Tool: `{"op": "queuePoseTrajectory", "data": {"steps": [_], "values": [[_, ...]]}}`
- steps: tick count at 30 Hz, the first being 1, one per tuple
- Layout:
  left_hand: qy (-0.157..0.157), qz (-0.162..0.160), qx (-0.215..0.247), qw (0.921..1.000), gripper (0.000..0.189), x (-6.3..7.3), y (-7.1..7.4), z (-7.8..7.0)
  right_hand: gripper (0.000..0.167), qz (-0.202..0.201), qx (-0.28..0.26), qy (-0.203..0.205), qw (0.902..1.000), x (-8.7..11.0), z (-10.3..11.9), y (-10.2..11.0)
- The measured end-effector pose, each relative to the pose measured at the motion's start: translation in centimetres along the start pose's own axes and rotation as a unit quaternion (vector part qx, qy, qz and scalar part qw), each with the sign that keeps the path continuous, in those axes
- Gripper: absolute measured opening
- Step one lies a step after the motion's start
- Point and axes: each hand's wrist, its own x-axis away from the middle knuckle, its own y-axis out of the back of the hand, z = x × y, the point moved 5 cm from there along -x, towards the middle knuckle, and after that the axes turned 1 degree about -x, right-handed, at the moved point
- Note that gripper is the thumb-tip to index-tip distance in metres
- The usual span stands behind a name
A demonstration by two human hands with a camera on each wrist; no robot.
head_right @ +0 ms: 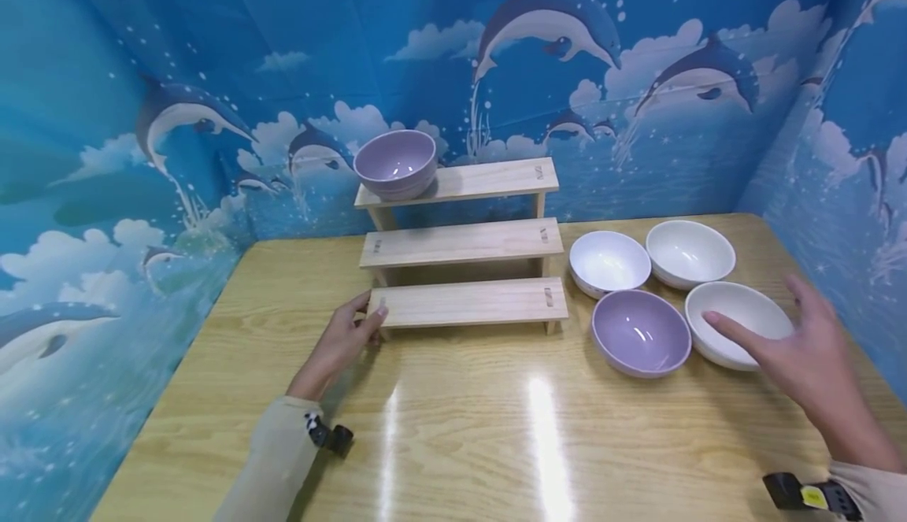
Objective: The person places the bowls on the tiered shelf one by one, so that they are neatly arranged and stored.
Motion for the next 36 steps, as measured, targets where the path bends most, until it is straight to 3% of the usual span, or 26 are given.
{"op": "queuePoseTrajectory", "data": {"steps": [6, 13, 31, 36], "values": [[0.004, -0.001, -0.007, 1.0000, 0.058, -0.1, 0.0, 0.0, 0.114, 0.009, 0.027, -0.005, 0.9996, -0.2, -1.3, 0.0], [-0.002, -0.002, -0.009, 1.0000, 0.060, -0.1, 0.0, 0.0, 0.070, -0.009, 0.034, 0.032, 0.9989, -0.4, -2.5, 0.0], [-0.010, 0.001, -0.006, 0.9999, 0.059, 0.0, 0.1, 0.0, 0.094, 0.015, -0.004, 0.028, 0.9995, -0.1, -4.1, -1.1], [-0.003, 0.000, -0.009, 1.0000, 0.060, 0.0, 0.0, 0.0, 0.087, 0.019, -0.020, 0.026, 0.9993, -0.1, -4.4, -1.3]]}}
